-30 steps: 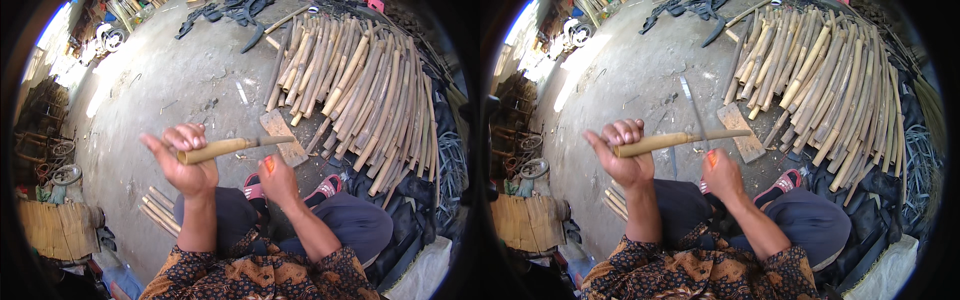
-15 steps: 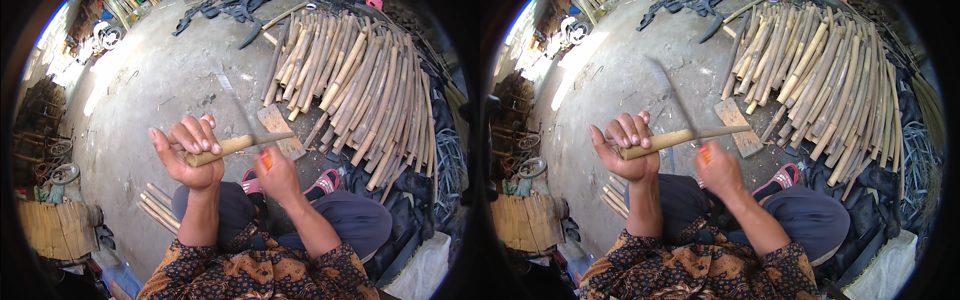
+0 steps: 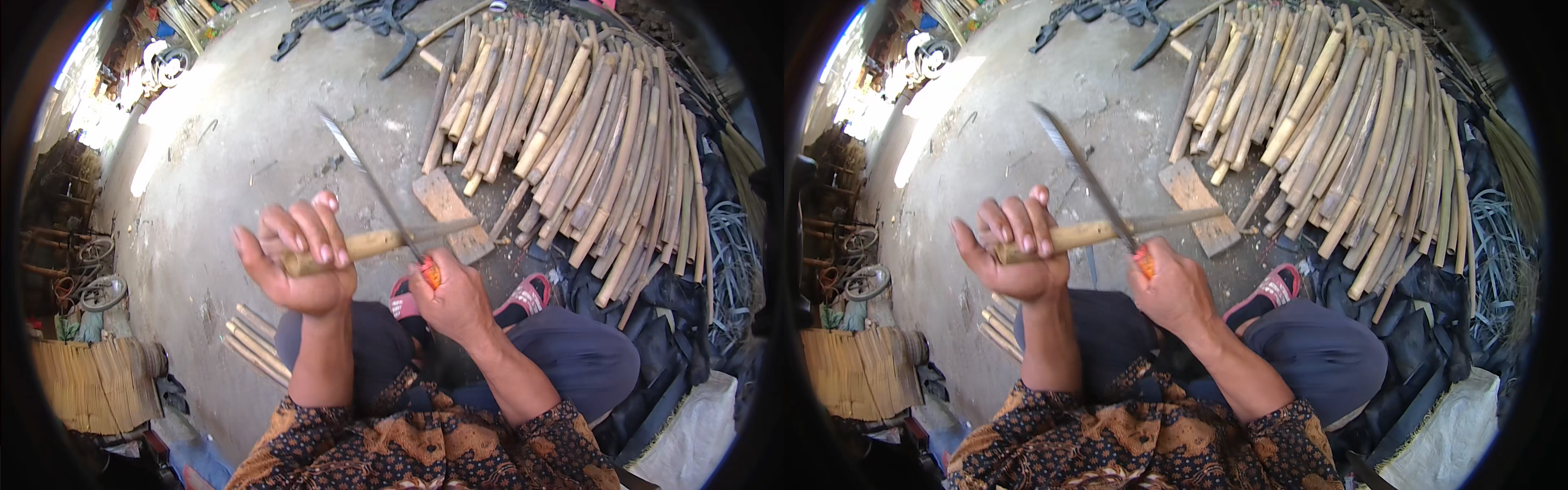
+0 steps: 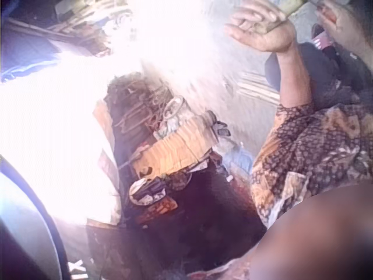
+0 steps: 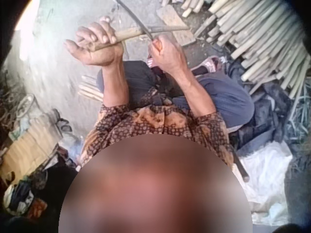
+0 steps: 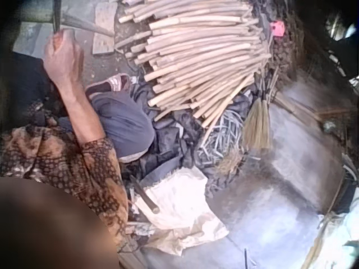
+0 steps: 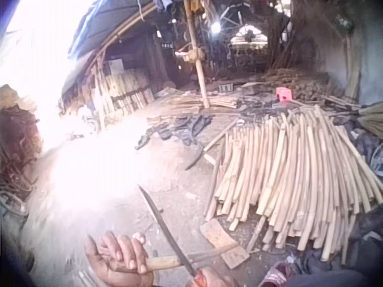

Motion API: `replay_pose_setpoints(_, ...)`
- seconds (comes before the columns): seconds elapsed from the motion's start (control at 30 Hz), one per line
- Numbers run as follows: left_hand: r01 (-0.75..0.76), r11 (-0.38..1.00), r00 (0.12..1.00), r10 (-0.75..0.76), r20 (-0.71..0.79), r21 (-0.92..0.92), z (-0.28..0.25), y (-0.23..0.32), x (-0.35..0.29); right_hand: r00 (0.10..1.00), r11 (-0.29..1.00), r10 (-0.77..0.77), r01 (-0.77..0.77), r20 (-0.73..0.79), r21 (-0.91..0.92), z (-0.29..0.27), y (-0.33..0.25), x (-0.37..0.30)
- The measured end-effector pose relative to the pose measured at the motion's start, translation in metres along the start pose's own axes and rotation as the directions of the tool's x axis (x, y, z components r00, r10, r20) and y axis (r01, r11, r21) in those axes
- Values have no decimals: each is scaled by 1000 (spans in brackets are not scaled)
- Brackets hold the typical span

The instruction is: The person sits on the floor and repeatedly cuts bamboo sticks into shorter pieces using a knife. They pick up each stick, position it against a small wooden block, and slice it before placing the cut pieces aside.

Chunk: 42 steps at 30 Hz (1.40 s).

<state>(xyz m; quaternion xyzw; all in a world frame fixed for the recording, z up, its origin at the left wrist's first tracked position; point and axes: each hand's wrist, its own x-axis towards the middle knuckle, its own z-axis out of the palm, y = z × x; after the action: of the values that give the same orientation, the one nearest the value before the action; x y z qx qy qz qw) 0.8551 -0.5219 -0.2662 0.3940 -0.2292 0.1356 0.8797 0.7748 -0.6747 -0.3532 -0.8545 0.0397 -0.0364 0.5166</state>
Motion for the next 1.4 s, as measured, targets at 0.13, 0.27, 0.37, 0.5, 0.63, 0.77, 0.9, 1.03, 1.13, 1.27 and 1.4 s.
replay_pose_setpoints(0.13, 70, 997, 995, -71, 66, 14, -4, 4, 5, 994, 997, 77, -77, -75, 1, -1, -2, -1)
replay_pose_setpoints(0.27, 125, 992, 985, -122, -124, 15, -3, 3, 3, 997, 1000, 9, -7, -76, 19, -2, -3, -1)
replay_pose_setpoints(0.37, 88, 996, 994, -89, -71, -16, -3, 1, 2, 1000, 998, 2, -3, 8, 67, -3, -5, -2)
replay_pose_setpoints(0.5, -45, 999, 998, 43, -44, -24, -3, -2, 1, 996, 998, 58, -58, -64, 8, -2, -5, -4)
replay_pose_setpoints(0.63, -1, 1000, 998, 0, -65, -14, -7, -3, 0, 999, 997, -39, 40, -23, 63, 3, -2, -10)
replay_pose_setpoints(0.77, 37, 999, 999, -37, -15, 0, -14, -3, 9, 1000, 998, -10, 11, -19, 66, 5, -1, -10)
replay_pose_setpoints(0.9, 65, 997, 994, -62, -85, 32, -18, -3, 11, 992, 993, -113, 114, -55, 16, 7, -4, -11)
replay_pose_setpoints(1.03, 100, 993, 980, -89, -177, 57, -16, -3, 7, 982, 994, -100, 107, -161, 36, 10, -9, -16)
replay_pose_setpoints(1.13, 74, 993, 975, -53, -214, 89, -14, -3, 8, 988, 991, -127, 130, -86, 20, 8, -13, -16)
replay_pose_setpoints(1.27, 52, 996, 980, -36, -197, 78, -13, -5, 10, 996, 999, -50, 51, -69, 1, 6, -16, -17)
replay_pose_setpoints(1.4, 51, 997, 962, -36, -270, 49, -11, -6, 11, 997, 997, -61, 59, -38, -52, 7, -13, -22)
